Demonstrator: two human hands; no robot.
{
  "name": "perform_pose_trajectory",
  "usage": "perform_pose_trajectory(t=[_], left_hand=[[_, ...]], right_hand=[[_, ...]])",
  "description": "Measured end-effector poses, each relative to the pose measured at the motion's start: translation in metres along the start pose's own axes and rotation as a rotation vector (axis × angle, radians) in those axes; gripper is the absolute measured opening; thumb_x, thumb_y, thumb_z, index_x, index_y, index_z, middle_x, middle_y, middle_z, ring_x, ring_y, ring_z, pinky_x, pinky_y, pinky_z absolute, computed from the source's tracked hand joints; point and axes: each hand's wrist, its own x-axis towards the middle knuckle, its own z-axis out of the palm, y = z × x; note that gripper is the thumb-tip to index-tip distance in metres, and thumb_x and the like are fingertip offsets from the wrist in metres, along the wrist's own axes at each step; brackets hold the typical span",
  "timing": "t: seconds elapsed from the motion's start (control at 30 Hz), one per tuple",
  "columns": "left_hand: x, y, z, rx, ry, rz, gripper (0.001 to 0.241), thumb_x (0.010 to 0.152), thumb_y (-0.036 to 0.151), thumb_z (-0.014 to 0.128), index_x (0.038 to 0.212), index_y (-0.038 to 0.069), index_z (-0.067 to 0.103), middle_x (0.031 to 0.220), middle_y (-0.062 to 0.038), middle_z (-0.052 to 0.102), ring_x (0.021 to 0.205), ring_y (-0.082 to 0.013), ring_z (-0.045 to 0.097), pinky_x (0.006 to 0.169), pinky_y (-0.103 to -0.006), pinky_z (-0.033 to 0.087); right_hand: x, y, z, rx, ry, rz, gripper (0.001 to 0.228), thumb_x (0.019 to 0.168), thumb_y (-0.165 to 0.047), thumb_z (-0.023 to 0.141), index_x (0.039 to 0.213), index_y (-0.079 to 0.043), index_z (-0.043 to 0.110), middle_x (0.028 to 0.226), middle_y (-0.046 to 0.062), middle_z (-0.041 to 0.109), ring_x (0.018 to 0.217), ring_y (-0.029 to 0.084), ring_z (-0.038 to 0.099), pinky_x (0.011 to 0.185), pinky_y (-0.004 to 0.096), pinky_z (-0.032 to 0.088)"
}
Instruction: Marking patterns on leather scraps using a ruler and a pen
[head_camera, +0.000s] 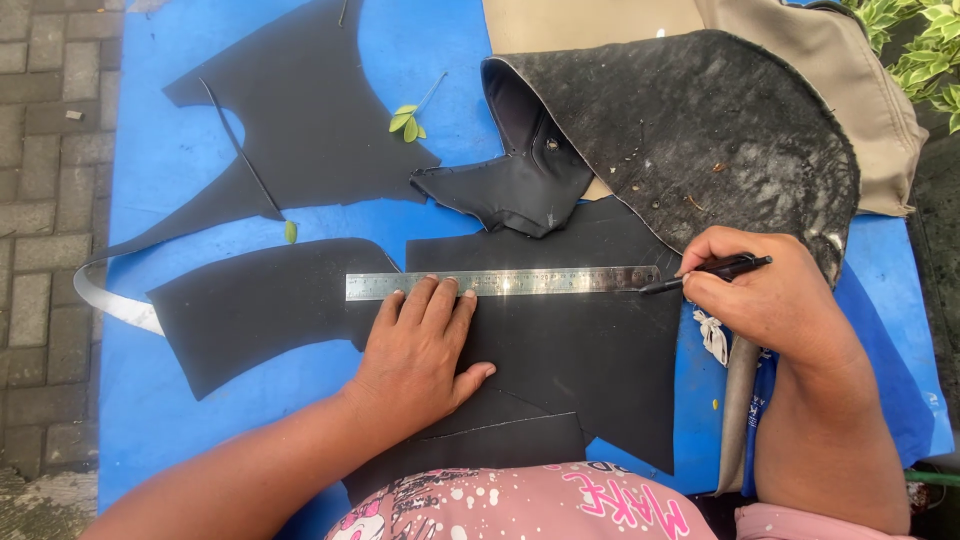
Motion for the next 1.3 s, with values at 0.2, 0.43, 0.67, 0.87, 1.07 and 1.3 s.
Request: perform_pose_trajectory(t=[0.2, 0.43, 0.67, 0.87, 1.07, 1.3], left_hand=[[-0.002, 0.0, 0.008, -0.09, -0.283, -0.015, 0.083, 0.097, 0.066, 0.051, 0.15, 0.002, 0.047, 0.142, -0.023, 0.044, 0.139, -0.0402, 0.039, 0.106, -0.0596, 0.035], [-0.002, -0.001, 0.008, -0.089, -0.265, -0.021, 0.086, 0.095, 0.067, 0.053, 0.147, -0.001, 0.049, 0.142, -0.022, 0.044, 0.138, -0.0392, 0.039, 0.106, -0.0572, 0.036], [0.0, -0.002, -0.001, -0.022, -0.144, -0.006, 0.089, 0.089, 0.073, 0.057, 0.141, 0.001, 0.056, 0.134, -0.017, 0.05, 0.128, -0.0335, 0.046, 0.098, -0.0492, 0.042], [0.0, -0.002, 0.0, 0.042, -0.03, -0.001, 0.093, 0.083, 0.079, 0.062, 0.135, 0.003, 0.062, 0.128, -0.012, 0.057, 0.12, -0.0288, 0.054, 0.091, -0.0429, 0.048], [0.0, -0.002, 0.002, 0.033, -0.019, 0.002, 0.091, 0.083, 0.078, 0.061, 0.135, 0.003, 0.064, 0.128, -0.011, 0.058, 0.121, -0.0287, 0.055, 0.092, -0.0436, 0.048], [0.003, -0.002, -0.004, 0.04, -0.049, 0.001, 0.091, 0.084, 0.077, 0.06, 0.136, 0.003, 0.063, 0.127, -0.011, 0.057, 0.12, -0.029, 0.054, 0.092, -0.0443, 0.049]], right_hand=[[-0.003, -0.017, 0.058, 0.618, -0.047, -0.431, 0.012, 0.077, 0.004, 0.078, 0.089, 0.002, 0.075, 0.089, 0.019, 0.08, 0.079, 0.015, 0.067, 0.071, 0.034, 0.058], [-0.013, -0.047, 0.097, 0.514, -0.112, -0.645, 0.012, 0.084, 0.001, 0.077, 0.095, -0.002, 0.076, 0.097, 0.015, 0.082, 0.089, 0.033, 0.079, 0.08, 0.043, 0.061], [-0.006, -0.022, 0.049, 0.224, -0.075, -0.486, 0.008, 0.08, -0.008, 0.073, 0.085, -0.012, 0.078, 0.082, 0.001, 0.079, 0.072, 0.019, 0.067, 0.07, 0.034, 0.052], [0.0, 0.007, -0.003, 0.042, -0.113, -0.048, 0.014, 0.076, -0.003, 0.068, 0.08, -0.009, 0.079, 0.067, -0.001, 0.067, 0.061, 0.009, 0.051, 0.06, 0.026, 0.041], [0.001, 0.018, -0.018, -0.044, -0.058, 0.051, 0.015, 0.073, -0.005, 0.065, 0.079, -0.011, 0.077, 0.073, -0.004, 0.068, 0.061, 0.01, 0.048, 0.064, 0.025, 0.04], [0.006, 0.024, -0.013, -0.046, 0.092, -0.064, 0.014, 0.077, -0.005, 0.061, 0.08, -0.012, 0.073, 0.072, -0.005, 0.064, 0.069, 0.007, 0.05, 0.07, 0.024, 0.04]])
